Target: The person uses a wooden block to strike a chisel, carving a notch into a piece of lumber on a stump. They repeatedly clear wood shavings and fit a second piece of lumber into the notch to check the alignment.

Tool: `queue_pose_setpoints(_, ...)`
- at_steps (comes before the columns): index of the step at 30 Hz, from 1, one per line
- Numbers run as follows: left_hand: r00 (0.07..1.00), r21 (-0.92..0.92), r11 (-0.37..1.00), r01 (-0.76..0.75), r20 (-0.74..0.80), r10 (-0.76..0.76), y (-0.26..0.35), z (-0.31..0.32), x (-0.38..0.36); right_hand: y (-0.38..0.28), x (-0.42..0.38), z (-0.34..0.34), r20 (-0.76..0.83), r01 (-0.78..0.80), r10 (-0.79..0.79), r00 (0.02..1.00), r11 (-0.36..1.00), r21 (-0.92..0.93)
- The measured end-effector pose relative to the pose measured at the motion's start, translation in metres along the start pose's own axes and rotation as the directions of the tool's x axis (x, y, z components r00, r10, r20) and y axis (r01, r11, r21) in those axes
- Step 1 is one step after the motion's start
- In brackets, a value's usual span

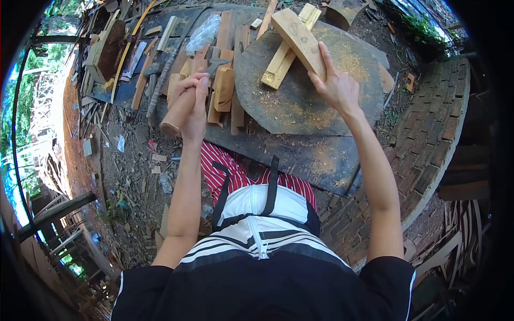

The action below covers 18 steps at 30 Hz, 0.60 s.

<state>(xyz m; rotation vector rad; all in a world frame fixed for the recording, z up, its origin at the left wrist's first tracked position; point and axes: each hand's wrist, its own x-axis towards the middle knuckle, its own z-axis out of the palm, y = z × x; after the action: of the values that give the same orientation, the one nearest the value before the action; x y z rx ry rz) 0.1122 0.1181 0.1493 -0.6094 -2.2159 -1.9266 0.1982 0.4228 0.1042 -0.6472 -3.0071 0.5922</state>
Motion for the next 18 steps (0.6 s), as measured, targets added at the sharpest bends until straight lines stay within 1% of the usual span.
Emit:
queue_pose_setpoints(2,0.993,-0.148,0.985,0.084,0.090,-0.072,0.001,-0.003,0.006,0.000,0.001,0.001,-0.005,0.001,-0.001,1.000,1.000,0.001)
queue_pose_setpoints(3,0.993,-0.149,0.985,0.088,0.095,-0.074,0.006,0.001,0.007,0.001,0.000,0.001,-0.005,-0.001,0.001,1.000,1.000,-0.003)
queue_pose_setpoints(4,0.982,-0.344,0.920,0.187,0.074,-0.172,0.013,0.008,0.009,0.002,-0.001,0.003,-0.003,-0.005,0.005,1.000,1.000,-0.002)
queue_pose_setpoints(5,0.960,-0.525,0.809,0.266,0.071,-0.270,0.016,0.011,0.011,0.002,0.000,0.004,-0.018,0.004,-0.004,1.000,1.000,0.011)
queue_pose_setpoints(6,0.960,-0.524,0.809,0.268,0.073,-0.270,0.012,0.012,0.014,0.002,0.000,0.005,-0.033,0.013,-0.012,0.999,1.000,0.024)
queue_pose_setpoints(8,0.932,-0.714,0.650,0.260,0.010,-0.362,0.002,0.016,0.022,0.001,-0.001,0.004,-0.028,0.003,-0.003,1.000,1.000,0.016)
queue_pose_setpoints(9,0.906,-0.686,0.683,0.250,-0.083,-0.415,0.014,0.027,0.029,0.001,0.000,0.004,-0.026,-0.002,0.002,1.000,1.000,0.010)
queue_pose_setpoints(10,0.906,-0.685,0.684,0.251,-0.082,-0.415,0.014,0.025,0.034,0.002,0.000,0.006,-0.025,-0.003,0.003,1.000,1.000,0.011)
queue_pose_setpoints(12,0.805,-0.866,0.466,0.181,-0.142,-0.577,0.013,0.021,0.047,0.004,0.001,0.009,-0.038,0.006,-0.005,0.999,0.999,0.039)
queue_pose_setpoints(13,0.739,-0.866,0.476,0.152,-0.220,-0.637,0.017,0.026,0.054,0.005,0.000,0.010,-0.036,0.006,-0.005,0.999,0.999,0.040)
queue_pose_setpoints(14,0.738,-0.865,0.478,0.151,-0.223,-0.637,0.013,0.025,0.058,0.006,0.001,0.011,-0.043,0.005,-0.003,0.999,0.999,0.048)
queue_pose_setpoints(16,0.779,-0.757,0.622,0.199,-0.263,-0.569,0.014,0.025,0.065,0.005,0.002,0.012,-0.051,0.006,-0.003,0.999,0.998,0.057)
queue_pose_setpoints(17,0.775,-0.716,0.668,0.201,-0.301,-0.556,0.012,0.031,0.065,0.005,0.002,0.012,-0.066,0.013,-0.009,0.998,0.998,0.061)
queue_pose_setpoints(18,0.774,-0.715,0.668,0.206,-0.299,-0.559,0.012,0.037,0.065,0.005,0.001,0.011,-0.078,0.018,-0.013,0.997,0.998,0.064)
